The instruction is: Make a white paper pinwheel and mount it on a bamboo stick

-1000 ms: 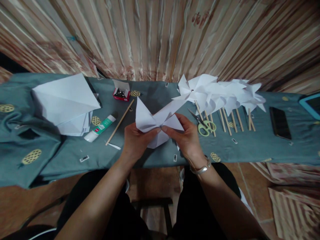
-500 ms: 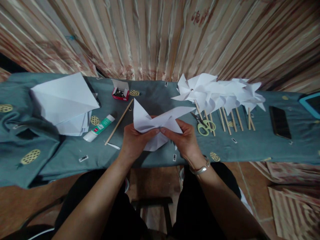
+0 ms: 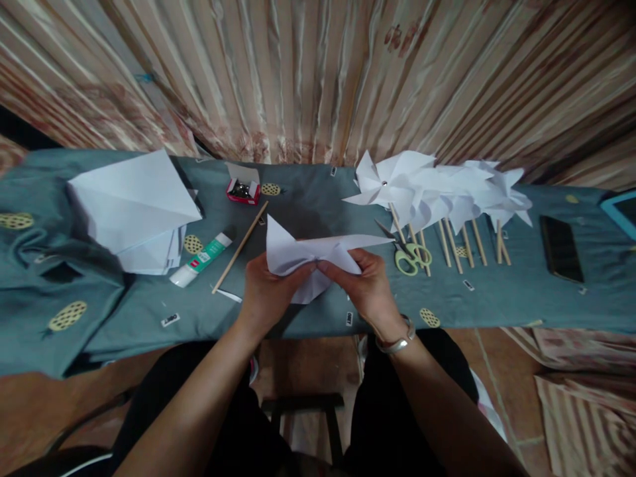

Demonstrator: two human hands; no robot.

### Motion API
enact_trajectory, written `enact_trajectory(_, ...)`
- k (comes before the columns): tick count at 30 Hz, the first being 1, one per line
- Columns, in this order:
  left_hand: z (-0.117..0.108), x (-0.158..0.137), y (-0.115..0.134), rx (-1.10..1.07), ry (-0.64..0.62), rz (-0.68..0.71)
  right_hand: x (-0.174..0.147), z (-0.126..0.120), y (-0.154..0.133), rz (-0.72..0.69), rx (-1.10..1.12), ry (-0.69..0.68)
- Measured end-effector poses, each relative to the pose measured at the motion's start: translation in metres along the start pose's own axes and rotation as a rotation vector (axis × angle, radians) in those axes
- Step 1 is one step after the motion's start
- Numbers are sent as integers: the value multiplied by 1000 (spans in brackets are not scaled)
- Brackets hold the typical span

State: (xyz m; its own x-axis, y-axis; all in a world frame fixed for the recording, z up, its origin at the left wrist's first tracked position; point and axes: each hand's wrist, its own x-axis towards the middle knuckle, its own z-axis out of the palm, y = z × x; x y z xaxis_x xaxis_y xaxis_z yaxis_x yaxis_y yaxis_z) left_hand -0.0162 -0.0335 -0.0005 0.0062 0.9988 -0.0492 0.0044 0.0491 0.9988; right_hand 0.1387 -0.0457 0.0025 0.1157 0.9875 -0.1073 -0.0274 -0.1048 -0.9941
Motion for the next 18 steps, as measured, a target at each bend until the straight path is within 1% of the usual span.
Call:
enact_trajectory(6,-2,2,-4,77,0,28,3,-1,1,4,-75,-20)
enact_trajectory(11,-3,3,-5,90,-8,29,6,-3,2,12,-47,-69)
enact_trajectory(18,-2,3,-6,98,-18,-11,9,-8,2,49,-40,-71)
